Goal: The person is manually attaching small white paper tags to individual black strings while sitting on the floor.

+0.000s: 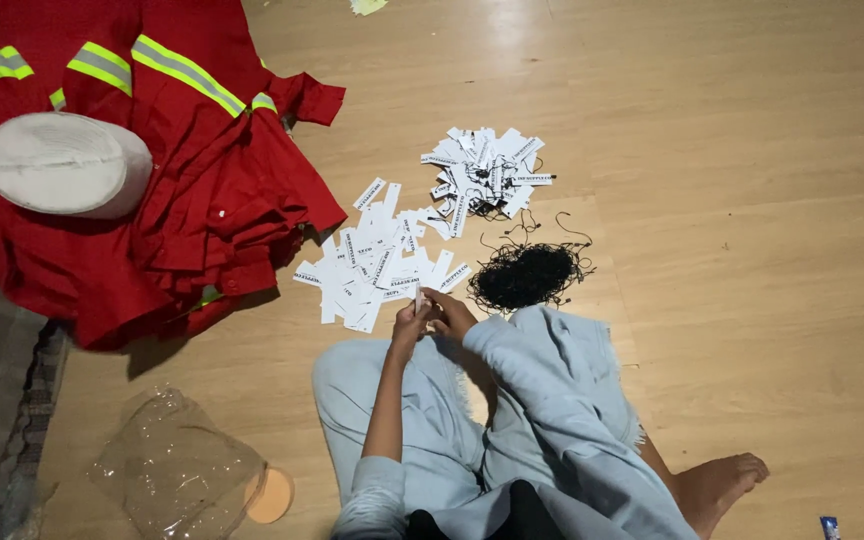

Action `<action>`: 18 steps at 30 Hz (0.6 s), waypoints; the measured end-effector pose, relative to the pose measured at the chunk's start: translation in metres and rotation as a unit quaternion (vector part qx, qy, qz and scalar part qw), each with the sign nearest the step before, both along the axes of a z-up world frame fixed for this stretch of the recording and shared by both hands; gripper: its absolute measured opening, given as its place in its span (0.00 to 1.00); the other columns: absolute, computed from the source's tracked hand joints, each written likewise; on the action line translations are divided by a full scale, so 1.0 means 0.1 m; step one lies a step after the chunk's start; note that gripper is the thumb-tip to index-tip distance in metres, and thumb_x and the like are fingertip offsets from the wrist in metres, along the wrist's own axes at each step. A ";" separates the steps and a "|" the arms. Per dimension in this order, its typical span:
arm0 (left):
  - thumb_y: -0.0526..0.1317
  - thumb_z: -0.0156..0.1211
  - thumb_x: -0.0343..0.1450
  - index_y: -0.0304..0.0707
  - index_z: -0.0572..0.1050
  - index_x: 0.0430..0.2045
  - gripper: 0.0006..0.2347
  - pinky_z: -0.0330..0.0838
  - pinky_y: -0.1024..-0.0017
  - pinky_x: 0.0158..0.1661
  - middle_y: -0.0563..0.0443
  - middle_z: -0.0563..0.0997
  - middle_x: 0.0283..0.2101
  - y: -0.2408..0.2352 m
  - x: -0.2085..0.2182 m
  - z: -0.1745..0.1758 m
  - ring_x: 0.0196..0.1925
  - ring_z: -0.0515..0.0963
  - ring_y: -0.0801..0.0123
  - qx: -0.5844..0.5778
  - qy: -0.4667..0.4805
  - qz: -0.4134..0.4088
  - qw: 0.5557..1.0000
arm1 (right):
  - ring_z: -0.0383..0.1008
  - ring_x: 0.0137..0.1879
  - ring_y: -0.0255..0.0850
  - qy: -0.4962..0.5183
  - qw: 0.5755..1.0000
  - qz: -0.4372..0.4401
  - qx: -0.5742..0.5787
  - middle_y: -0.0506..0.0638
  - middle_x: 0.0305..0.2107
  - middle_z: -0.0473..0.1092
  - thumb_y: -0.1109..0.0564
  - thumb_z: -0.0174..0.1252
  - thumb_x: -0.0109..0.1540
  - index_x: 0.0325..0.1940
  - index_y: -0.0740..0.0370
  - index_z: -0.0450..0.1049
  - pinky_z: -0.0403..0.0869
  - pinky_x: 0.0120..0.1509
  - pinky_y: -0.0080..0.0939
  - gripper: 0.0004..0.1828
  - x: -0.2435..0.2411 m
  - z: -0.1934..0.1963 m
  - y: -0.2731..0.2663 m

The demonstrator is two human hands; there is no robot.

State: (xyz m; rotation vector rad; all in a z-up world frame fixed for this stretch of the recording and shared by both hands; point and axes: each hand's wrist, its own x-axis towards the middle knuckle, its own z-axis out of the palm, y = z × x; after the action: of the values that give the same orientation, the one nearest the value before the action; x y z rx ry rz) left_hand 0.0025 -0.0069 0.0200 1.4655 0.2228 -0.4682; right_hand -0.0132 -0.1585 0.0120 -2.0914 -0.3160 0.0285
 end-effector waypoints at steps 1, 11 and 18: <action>0.44 0.64 0.72 0.40 0.77 0.32 0.08 0.59 0.85 0.17 0.58 0.64 0.14 -0.01 -0.03 0.12 0.13 0.63 0.82 -0.021 0.001 0.002 1.000 | 0.71 0.59 0.68 0.002 1.000 0.000 -0.002 0.67 0.53 0.71 0.67 0.62 0.58 0.77 0.52 0.56 0.71 0.66 0.67 0.44 0.01 -0.03 0.01; 0.49 0.67 0.69 0.45 0.83 0.40 0.12 0.68 0.78 0.26 0.54 0.76 0.20 0.00 0.13 -0.46 0.20 0.71 0.76 0.093 -0.013 -0.017 0.995 | 0.61 0.69 0.73 0.113 0.983 -0.064 -0.130 0.73 0.68 0.53 0.57 0.64 0.62 0.80 0.44 0.37 0.67 0.72 0.69 0.52 -0.22 0.14 0.23; 0.48 0.65 0.68 0.48 0.83 0.36 0.10 0.69 0.78 0.36 0.60 0.84 0.35 -0.05 0.04 -0.01 0.36 0.81 0.75 0.096 0.014 0.017 0.995 | 0.48 0.74 0.75 -0.165 0.967 0.170 0.090 0.73 0.67 0.51 0.38 0.50 0.62 0.73 0.65 0.56 0.49 0.75 0.75 0.41 -1.68 1.16 1.12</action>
State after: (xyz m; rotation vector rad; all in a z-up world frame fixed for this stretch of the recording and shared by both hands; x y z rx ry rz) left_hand 0.0068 -0.0117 0.0188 1.6417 0.3224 -0.4493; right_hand -0.1812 -0.0460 0.1279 -1.8361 -0.8475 -0.1417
